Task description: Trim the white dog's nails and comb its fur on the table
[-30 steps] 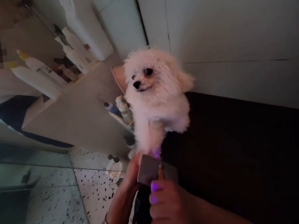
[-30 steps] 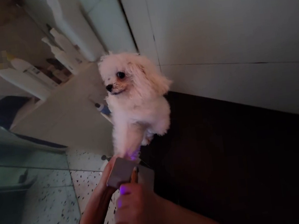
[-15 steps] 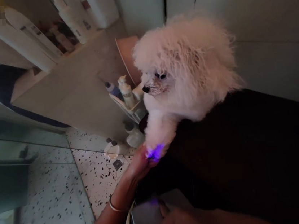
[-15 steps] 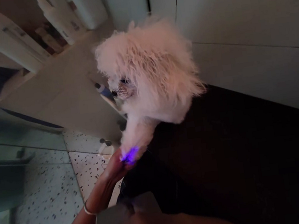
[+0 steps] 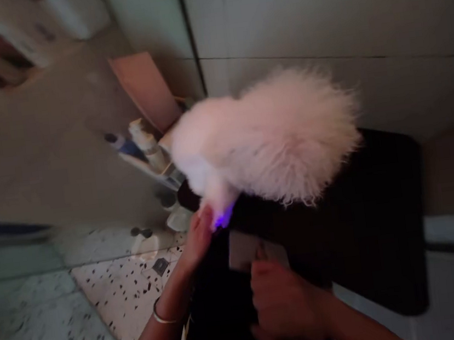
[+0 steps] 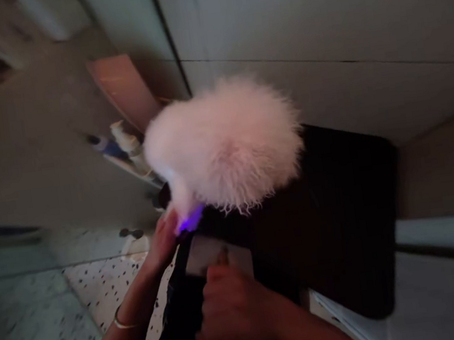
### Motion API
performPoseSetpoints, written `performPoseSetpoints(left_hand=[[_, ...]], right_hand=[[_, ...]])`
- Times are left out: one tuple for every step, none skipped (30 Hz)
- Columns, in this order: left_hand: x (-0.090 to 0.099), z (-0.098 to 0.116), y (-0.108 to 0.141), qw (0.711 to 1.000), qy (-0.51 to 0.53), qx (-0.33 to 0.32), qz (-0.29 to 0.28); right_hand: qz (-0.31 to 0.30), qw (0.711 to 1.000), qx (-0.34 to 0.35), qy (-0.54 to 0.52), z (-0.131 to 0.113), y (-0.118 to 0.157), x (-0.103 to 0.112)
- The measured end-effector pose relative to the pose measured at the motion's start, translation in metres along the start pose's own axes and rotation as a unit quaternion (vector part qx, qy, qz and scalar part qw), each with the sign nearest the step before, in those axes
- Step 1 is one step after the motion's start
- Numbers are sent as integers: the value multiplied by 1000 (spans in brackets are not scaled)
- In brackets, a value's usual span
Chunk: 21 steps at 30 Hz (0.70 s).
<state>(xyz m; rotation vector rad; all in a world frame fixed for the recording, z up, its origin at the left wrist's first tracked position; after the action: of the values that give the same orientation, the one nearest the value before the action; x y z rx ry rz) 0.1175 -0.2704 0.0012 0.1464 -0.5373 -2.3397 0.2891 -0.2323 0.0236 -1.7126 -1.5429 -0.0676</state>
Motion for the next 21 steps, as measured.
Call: performPoseSetpoints(left_hand=[[-1, 5, -3, 998, -41, -35, 14], [-4, 13, -6, 985, -144, -91, 32], [-7, 21, -10, 959, -235, -140, 69], [-10, 29, -14, 930, -297, -185, 111], [-16, 36, -19, 897, -365, -221, 119], [-23, 42, -26, 868, -406, -250, 137], [-29, 48, -32, 841, -438, -272, 161], [-38, 53, -39, 809, -485, -295, 155], [-45, 58, -43, 772, -524, -304, 191], [-52, 61, -48, 737, -571, -301, 200], [-58, 65, -50, 703, -609, -296, 216], [-62, 69, -51, 677, -637, -284, 236], [-64, 72, -52, 658, -657, -276, 241], [-66, 76, -52, 648, -667, -269, 251], [-66, 79, -52, 645, -671, -265, 253], [-67, 81, -51, 644, -671, -269, 250], [-69, 82, -52, 641, -676, -282, 229], [-72, 82, -52, 634, -683, -293, 213], [-76, 81, -52, 627, -690, -299, 202], [-80, 78, -52, 621, -696, -300, 200], [-85, 74, -51, 615, -703, -298, 195]], right_hand=[[8, 999, -7, 46, 12, 7, 6], [14, 995, -24, 94, 26, 14, 11], [21, 989, -61, 135, 43, 22, 17], [25, 979, -103, 172, 60, 31, 23], [33, 966, -146, 210, 76, 41, 29], [42, 951, -186, 242, 88, 52, 34], [55, 935, -222, 271, 96, 63, 40], [73, 918, -255, 296, 99, 73, 44], [91, 901, -282, 317, 95, 82, 48], [114, 884, -304, 335, 85, 91, 50], [141, 867, -322, 353, 70, 100, 51], [169, 849, -338, 368, 50, 110, 52], [203, 828, -355, 385, 26, 124, 52], [235, 806, -367, 401, 2, 140, 53], [266, 779, -386, 416, -23, 161, 54], [301, 746, -402, 437, -47, 186, 56], [331, 707, -421, 462, -69, 214, 60], [359, 659, -450, 484, -87, 245, 64], [382, 605, -480, 508, -103, 277, 69], [393, 559, -504, 528, -114, 308, 75], [394, 520, -534, 538, -122, 337, 80]])
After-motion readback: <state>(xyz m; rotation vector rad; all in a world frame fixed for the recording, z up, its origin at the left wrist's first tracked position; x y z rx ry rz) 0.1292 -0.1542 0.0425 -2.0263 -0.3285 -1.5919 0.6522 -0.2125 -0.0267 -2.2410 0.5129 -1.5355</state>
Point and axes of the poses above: each hand's wrist, its own y-axis away from the middle knuckle, its own x-axis out of the back of the hand, z = x × y, the point moved 3 cm from there along -y, towards the middle knuckle, and after that the axes turned 5 degrees about x, right-handed, at the moved point
